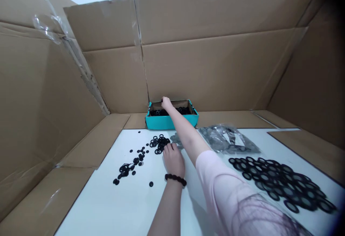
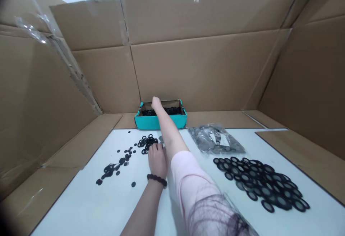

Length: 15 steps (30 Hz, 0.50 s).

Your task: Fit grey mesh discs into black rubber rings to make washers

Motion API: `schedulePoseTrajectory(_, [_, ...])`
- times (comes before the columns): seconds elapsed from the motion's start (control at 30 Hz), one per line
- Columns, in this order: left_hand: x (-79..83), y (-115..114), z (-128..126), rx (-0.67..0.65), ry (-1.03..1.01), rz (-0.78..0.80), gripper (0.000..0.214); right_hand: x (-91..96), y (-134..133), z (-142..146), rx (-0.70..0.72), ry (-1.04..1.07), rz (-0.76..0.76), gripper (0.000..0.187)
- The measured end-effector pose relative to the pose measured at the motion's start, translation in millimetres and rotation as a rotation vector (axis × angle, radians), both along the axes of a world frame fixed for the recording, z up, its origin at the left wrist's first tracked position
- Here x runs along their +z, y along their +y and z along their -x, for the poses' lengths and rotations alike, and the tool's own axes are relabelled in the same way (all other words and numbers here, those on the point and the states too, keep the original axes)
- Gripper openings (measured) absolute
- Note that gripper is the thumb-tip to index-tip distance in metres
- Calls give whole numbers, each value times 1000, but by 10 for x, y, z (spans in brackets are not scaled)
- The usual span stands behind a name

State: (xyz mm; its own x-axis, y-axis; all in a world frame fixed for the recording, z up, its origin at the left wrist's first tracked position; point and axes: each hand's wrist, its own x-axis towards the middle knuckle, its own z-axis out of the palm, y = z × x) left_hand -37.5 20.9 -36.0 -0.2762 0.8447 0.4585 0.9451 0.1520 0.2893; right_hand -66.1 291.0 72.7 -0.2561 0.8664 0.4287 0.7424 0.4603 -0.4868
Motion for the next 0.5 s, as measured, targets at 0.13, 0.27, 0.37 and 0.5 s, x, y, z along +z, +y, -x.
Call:
schedulePoseTrajectory(0.13, [75,1,88,58,-51,7,23,105,-269,-287,43,29,-17,13])
schedulePoseTrajectory(0.27, [105,33,214,114,-133,40,26,86,-751,-711,217,114,-67,16])
schedulePoseTrajectory(0.37, [128,45,227,61,-124,75,29,-36,-1162,-1016,293,175,-46,21])
schedulePoseTrajectory(0.5, [166,26,129,-103,-33,107,32,-304,-1672,-1328,289,251,191,12])
